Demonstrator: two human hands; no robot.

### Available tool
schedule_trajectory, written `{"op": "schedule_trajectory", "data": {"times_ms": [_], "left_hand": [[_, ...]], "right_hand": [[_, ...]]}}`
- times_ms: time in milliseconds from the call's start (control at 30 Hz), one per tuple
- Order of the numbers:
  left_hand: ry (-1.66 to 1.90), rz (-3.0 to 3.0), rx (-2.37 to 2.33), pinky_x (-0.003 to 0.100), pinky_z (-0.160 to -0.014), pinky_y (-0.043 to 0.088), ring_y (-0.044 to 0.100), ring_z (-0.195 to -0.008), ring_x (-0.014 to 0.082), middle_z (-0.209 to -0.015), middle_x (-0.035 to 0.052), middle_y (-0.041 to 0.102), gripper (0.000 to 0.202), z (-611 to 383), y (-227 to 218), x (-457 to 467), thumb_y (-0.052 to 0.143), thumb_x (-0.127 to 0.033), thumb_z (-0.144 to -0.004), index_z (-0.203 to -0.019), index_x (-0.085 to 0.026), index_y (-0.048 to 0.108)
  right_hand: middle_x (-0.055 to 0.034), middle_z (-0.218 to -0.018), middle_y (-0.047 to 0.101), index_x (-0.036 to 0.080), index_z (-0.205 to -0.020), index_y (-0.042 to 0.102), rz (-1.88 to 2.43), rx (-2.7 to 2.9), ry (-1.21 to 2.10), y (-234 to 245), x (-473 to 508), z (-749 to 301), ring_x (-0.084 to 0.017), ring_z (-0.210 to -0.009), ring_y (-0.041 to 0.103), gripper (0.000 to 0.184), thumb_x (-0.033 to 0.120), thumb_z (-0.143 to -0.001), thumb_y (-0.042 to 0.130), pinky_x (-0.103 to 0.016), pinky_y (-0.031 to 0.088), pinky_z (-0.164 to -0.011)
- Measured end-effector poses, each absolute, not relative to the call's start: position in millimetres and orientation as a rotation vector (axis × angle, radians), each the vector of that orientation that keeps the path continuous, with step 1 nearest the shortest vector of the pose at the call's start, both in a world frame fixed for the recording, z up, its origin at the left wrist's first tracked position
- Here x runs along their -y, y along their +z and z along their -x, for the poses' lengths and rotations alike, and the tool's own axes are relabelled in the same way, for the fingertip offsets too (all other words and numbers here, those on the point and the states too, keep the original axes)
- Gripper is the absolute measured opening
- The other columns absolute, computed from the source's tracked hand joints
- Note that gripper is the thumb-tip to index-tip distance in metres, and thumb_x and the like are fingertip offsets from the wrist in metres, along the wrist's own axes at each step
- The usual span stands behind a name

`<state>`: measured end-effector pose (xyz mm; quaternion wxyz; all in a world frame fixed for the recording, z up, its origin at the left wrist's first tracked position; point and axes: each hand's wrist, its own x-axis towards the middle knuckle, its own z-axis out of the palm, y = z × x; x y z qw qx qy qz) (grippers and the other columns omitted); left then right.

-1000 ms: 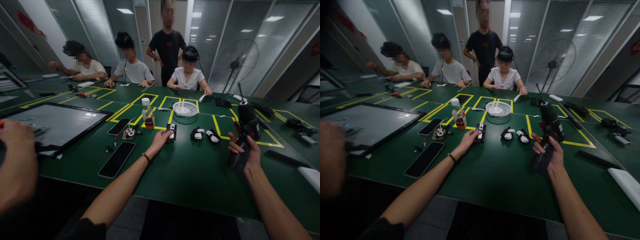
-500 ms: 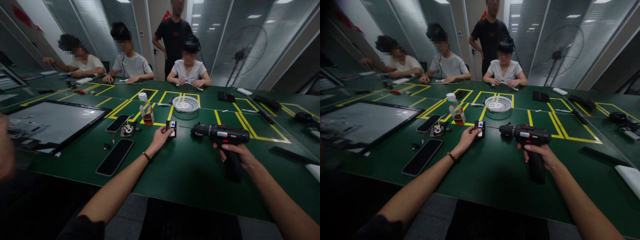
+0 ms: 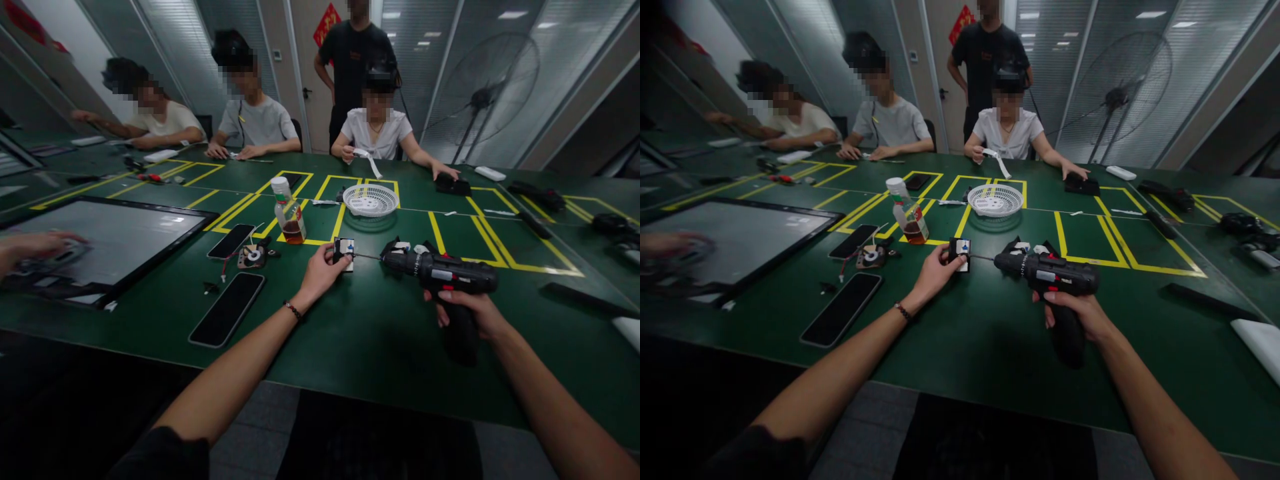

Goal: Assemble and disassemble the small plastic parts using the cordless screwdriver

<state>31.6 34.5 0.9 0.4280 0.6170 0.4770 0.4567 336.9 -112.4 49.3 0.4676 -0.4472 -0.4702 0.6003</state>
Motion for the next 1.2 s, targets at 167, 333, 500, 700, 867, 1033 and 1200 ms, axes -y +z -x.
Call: {"op": "schedule_trajectory", "data": {"times_ms": [167,333,500,700,867,1033,1200], "left_hand": [[1.153,-1.527,-1.163,0.037,-0.092,0.053,0.067,-0.107,0.0255,-0.122,0.0148,0.068,0.06,-32,7,-32,0.073,-0.044,-0.078,-0.129,-0.015,0.057],[1.157,-1.547,-1.149,0.037,-0.093,0.052,0.067,-0.107,0.0251,-0.12,0.0153,0.069,0.059,-32,6,-32,0.073,-0.044,-0.079,-0.127,-0.014,0.057],[1.163,-1.557,-1.177,0.039,-0.096,0.051,0.065,-0.111,0.0261,-0.121,0.0158,0.068,0.062,-30,2,-34,0.074,-0.046,-0.078,-0.128,-0.014,0.056],[1.164,-1.576,-1.185,0.038,-0.095,0.052,0.067,-0.109,0.0255,-0.119,0.0154,0.069,0.061,-30,5,-32,0.074,-0.046,-0.078,-0.127,-0.014,0.056],[1.153,-1.585,-1.197,0.037,-0.091,0.053,0.068,-0.106,0.0248,-0.118,0.0152,0.069,0.062,-32,6,-30,0.075,-0.046,-0.077,-0.127,-0.014,0.056],[1.154,-1.667,-1.247,0.036,-0.088,0.054,0.068,-0.103,0.0244,-0.115,0.0145,0.07,0.066,-31,9,-28,0.074,-0.048,-0.077,-0.131,-0.015,0.053],[1.125,-1.888,-1.522,0.037,-0.088,0.052,0.067,-0.101,0.0277,-0.113,0.0115,0.07,0.075,-28,17,-22,0.076,-0.054,-0.071,-0.134,-0.021,0.053]], "right_hand": [[-0.0097,-0.095,0.073,0.016,-0.11,0.064,1.076,1.141,1.455,50,112,-336,-0.017,-0.051,0.061,0.031,0.027,-0.082,0.069,-0.036,0.056,-0.052],[-0.0084,-0.091,0.072,0.015,-0.108,0.064,1.078,1.126,1.45,52,112,-334,-0.016,-0.049,0.061,0.031,0.027,-0.08,0.071,-0.036,0.056,-0.051],[-0.0093,-0.092,0.073,0.016,-0.111,0.063,1.078,1.119,1.436,51,111,-334,-0.017,-0.049,0.062,0.035,0.028,-0.079,0.071,-0.036,0.056,-0.048],[-0.0099,-0.091,0.073,0.015,-0.108,0.065,1.098,1.109,1.442,49,111,-335,-0.017,-0.048,0.061,0.033,0.028,-0.078,0.072,-0.036,0.057,-0.049],[-0.0105,-0.09,0.073,0.013,-0.099,0.068,1.115,1.126,1.46,55,113,-335,-0.017,-0.051,0.061,0.022,0.027,-0.081,0.07,-0.036,0.056,-0.052],[-0.008,-0.077,0.073,0.012,-0.105,0.066,1.113,1.12,1.493,56,114,-335,-0.017,-0.05,0.061,0.026,0.026,-0.083,0.07,-0.035,0.055,-0.053],[-0.0087,-0.072,0.071,0.01,-0.105,0.068,1.181,1.169,1.475,48,113,-339,-0.019,-0.053,0.063,0.028,0.029,-0.085,0.068,-0.035,0.054,-0.056]]}}
